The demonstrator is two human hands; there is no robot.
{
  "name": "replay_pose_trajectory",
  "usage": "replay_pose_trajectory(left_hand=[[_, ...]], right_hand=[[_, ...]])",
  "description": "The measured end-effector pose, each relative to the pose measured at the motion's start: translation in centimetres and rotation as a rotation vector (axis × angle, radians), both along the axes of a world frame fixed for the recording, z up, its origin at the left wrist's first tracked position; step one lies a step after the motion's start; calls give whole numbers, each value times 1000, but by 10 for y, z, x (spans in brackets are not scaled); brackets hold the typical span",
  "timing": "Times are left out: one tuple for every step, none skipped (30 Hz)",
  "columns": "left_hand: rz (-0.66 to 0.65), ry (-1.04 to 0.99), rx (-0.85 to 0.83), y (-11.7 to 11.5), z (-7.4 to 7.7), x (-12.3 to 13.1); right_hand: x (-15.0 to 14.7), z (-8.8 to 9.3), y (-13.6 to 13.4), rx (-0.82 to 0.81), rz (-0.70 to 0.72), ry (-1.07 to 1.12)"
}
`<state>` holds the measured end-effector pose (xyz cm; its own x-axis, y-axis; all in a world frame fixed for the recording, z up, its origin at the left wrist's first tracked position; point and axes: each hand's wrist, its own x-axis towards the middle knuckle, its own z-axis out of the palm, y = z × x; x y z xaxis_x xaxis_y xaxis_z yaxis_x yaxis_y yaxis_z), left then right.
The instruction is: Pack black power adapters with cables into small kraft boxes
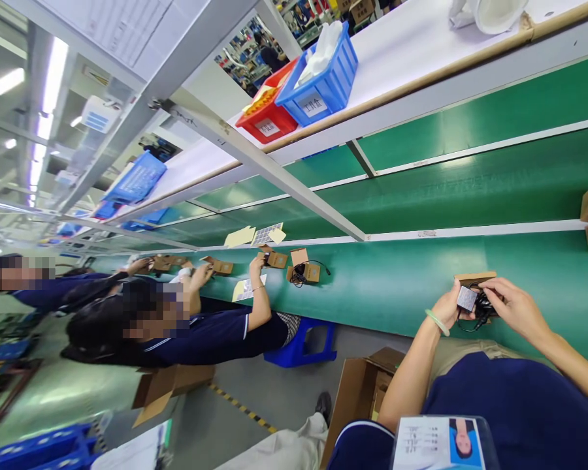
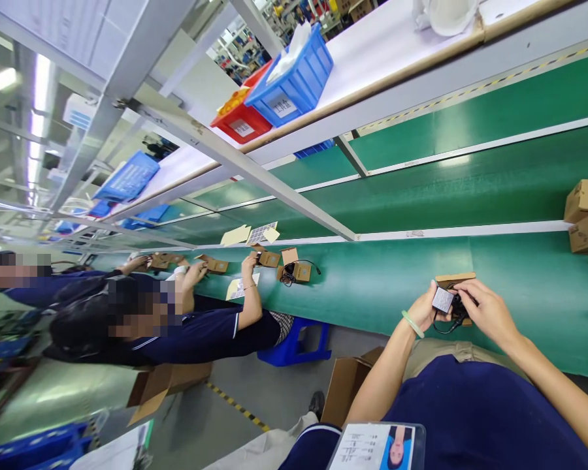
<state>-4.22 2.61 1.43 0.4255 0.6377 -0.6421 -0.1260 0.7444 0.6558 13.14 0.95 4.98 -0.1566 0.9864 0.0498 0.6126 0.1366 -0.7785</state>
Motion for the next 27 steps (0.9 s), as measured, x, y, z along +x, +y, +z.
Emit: replay_pose_trajectory(left_hand=[[20, -95, -55, -1, 1, 2], [36, -158, -91, -2, 3, 5], [52, -195, -110, -3, 6, 7], [71, -217, -116, -5, 8, 10], [90, -231, -115, -6, 11, 13], [108, -238, -113, -7, 13, 16], [125, -241, -110, -8, 17, 18], [139, -237, -108, -9, 20, 20], [150, -228, -107, -10, 23, 22], [159, -213, -107, -11, 26, 24], [166, -195, -107, -11, 29, 25], [172, -179, -108, -11, 32, 26], [177, -166, -110, -12, 35, 28], [185, -153, -111, -12, 37, 29], [193, -141, -111, -12, 39, 29], [200, -130, -111, -12, 41, 30], [205, -119, -111, -11, 42, 31], [207, -107, -113, -11, 43, 31], [207, -97, -114, -11, 45, 32], [205, -88, -116, -11, 46, 32], [203, -80, -117, -10, 47, 32], [204, -71, -117, -10, 48, 32], [206, -63, -116, -10, 49, 32], [207, -56, -115, -10, 50, 32], [209, -49, -114, -10, 51, 32], [209, -42, -114, -9, 52, 32], [206, -37, -113, -9, 53, 32]], right_hand=[[-4, 5, -3, 14, 16, 12], [-9, 9, -6, 31, 29, 14], [-12, 12, -9, 50, 31, 5], [-15, 13, -11, 66, 22, -10], [-17, 14, -13, 79, 9, -25], [-18, 14, -14, 92, -3, -36], [-19, 15, -15, 103, -13, -42], [-19, 15, -15, 111, -20, -45], [-18, 15, -16, 118, -25, -46], [-17, 16, -16, 124, -28, -45], [-17, 17, -16, 129, -30, -43], [-16, 18, -16, 133, -32, -40], [-16, 19, -16, 136, -34, -38], [-15, 19, -16, 138, -36, -35], [-16, 20, -16, 138, -36, -31], [-16, 20, -16, 135, -37, -28], [-16, 21, -16, 133, -40, -24], [-17, 21, -16, 134, -44, -19], [-17, 21, -16, 138, -50, -10], [-18, 21, -16, 146, -58, 1], [-18, 21, -16, 157, -68, 13], [-19, 21, -16, 167, -79, 25], [-20, 20, -16, 175, -88, 35], [-20, 20, -16, 180, -97, 43], [-20, 20, -16, 181, -103, 47], [-21, 20, -16, 182, -107, 50], [-21, 20, -16, 183, -108, 51]])
